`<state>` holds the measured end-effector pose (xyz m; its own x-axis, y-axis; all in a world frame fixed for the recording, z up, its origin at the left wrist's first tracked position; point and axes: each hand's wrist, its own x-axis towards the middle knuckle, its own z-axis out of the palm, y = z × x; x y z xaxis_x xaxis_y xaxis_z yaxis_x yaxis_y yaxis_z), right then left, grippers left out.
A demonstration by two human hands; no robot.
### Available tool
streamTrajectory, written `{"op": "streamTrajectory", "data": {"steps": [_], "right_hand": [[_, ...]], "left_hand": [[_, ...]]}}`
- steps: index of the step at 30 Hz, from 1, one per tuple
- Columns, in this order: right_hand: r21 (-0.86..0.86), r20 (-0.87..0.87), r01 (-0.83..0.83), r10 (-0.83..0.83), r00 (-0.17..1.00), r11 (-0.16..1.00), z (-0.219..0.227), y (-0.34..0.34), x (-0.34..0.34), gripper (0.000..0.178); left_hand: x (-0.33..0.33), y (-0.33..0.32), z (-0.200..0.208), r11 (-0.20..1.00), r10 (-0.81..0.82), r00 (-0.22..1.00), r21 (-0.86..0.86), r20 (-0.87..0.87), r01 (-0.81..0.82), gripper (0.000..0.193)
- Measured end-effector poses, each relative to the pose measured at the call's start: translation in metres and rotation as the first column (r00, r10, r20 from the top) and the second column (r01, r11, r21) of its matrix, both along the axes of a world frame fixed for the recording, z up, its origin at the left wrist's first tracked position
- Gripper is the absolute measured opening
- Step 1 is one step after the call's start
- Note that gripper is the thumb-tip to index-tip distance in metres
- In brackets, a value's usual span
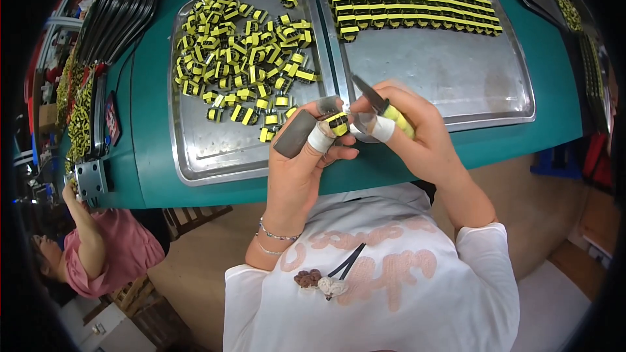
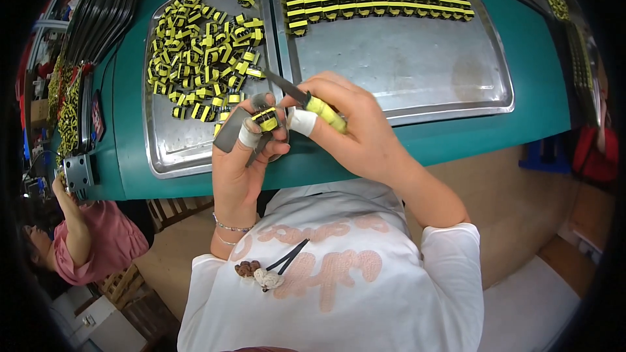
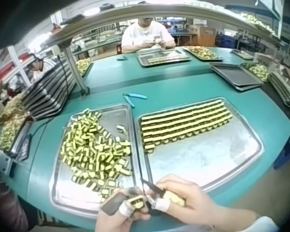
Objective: The person trims small yellow electronic components with pliers, then organizes them on a metal tray.
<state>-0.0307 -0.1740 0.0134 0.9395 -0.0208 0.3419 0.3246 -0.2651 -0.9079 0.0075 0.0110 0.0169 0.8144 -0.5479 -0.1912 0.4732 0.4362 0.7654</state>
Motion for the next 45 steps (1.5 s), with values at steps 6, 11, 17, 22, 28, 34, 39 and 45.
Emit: {"op": "streamTrajectory", "data": {"steps": [6,11,17,22,28,34,39,45], "right_hand": [[-0.379,-0.062,0.062,-0.092,0.994,0.923,0.015,-0.007,-0.017,0.03],[-0.464,0.018,0.1,-0.103,0.994,0.88,0.011,-0.006,-0.019,0.032],[-0.5,0.056,0.121,-0.107,0.993,0.857,0.008,-0.004,-0.019,0.034],[-0.522,0.137,0.15,-0.09,0.986,0.84,0.002,-0.004,-0.018,0.035],[-0.525,0.091,0.136,-0.103,0.991,0.84,0.006,-0.003,-0.018,0.033],[-0.446,0.038,0.125,-0.121,0.992,0.886,0.009,-0.004,-0.018,0.031],[-0.457,0.094,0.129,-0.096,0.991,0.88,0.006,-0.001,-0.016,0.027],[-0.506,0.138,0.146,-0.088,0.987,0.85,0.004,0.0,-0.015,0.033]], "left_hand": [[0.0,0.0,-0.001,0.993,0.095,0.995,0.061,0.035,-0.097,0.042],[-0.001,-0.001,-0.002,0.987,0.109,0.984,0.1,0.141,-0.124,0.04],[-0.004,-0.001,0.001,0.952,0.115,0.958,0.247,0.263,-0.182,0.036],[-0.005,-0.001,0.002,0.952,0.136,0.941,0.223,0.31,-0.211,0.035],[-0.006,-0.004,0.004,0.947,0.174,0.932,0.205,0.318,-0.246,0.034],[-0.005,-0.007,0.008,0.927,0.174,0.927,0.262,0.331,-0.267,0.032],[-0.004,-0.005,0.003,0.893,0.164,0.904,0.331,0.395,-0.306,0.032],[-0.005,-0.003,0.001,0.881,0.181,0.901,0.342,0.394,-0.326,0.032]]}}
